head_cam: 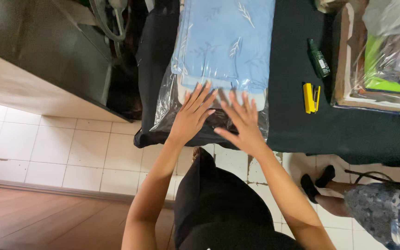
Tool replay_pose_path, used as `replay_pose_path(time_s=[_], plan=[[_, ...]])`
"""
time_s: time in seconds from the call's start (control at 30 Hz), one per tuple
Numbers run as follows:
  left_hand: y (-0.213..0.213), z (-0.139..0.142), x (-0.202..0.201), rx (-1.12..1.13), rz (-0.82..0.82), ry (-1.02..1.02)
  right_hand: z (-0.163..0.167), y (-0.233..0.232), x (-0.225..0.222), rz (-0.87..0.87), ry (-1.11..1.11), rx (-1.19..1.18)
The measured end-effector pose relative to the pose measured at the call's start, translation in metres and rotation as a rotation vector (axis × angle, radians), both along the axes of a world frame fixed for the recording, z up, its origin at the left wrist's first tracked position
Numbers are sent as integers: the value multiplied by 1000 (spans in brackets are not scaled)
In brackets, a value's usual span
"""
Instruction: The person folds a blue patterned bedsheet inside a clear plastic bag on a table, then uses a yellow stapler to secure the folded edges of the bag. The person repeatedly folds and staples the plastic to seal the package.
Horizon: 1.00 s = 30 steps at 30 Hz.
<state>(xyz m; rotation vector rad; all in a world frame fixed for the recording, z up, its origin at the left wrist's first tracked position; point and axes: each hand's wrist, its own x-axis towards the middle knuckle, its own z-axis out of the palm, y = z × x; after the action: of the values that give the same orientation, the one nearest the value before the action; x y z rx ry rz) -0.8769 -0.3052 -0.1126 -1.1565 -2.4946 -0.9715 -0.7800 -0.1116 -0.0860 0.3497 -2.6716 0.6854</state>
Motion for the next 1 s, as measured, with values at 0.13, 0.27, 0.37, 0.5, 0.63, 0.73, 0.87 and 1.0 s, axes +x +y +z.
replay_pose_path(time_s=[0.13, 0.27, 0.37, 0.5, 0.63, 0.73, 0.87, 1.0], plan=[[-15, -10, 5, -14, -48, 20, -26, -15, 22, 46, 69, 82], [-22, -17, 5, -100, -35, 126, -36, -14, 28, -30, 109, -26], [-26, -18, 4, -172, -66, 152, -38, -17, 24, -71, 162, -37], [-32, -20, 3, -277, -75, 234, -36, -26, 16, -175, 284, 110], [-37, -29, 1, -212, -123, 266, -34, -30, 15, -163, 224, 150], [-39, -39, 0, -218, -74, 376, -37, -34, 20, -206, 242, 37], [-45, -47, 3, -157, -84, 380, -46, -41, 29, -227, 275, -94], [-50, -41, 8, -86, -80, 381, -51, -40, 38, -300, 346, 1]])
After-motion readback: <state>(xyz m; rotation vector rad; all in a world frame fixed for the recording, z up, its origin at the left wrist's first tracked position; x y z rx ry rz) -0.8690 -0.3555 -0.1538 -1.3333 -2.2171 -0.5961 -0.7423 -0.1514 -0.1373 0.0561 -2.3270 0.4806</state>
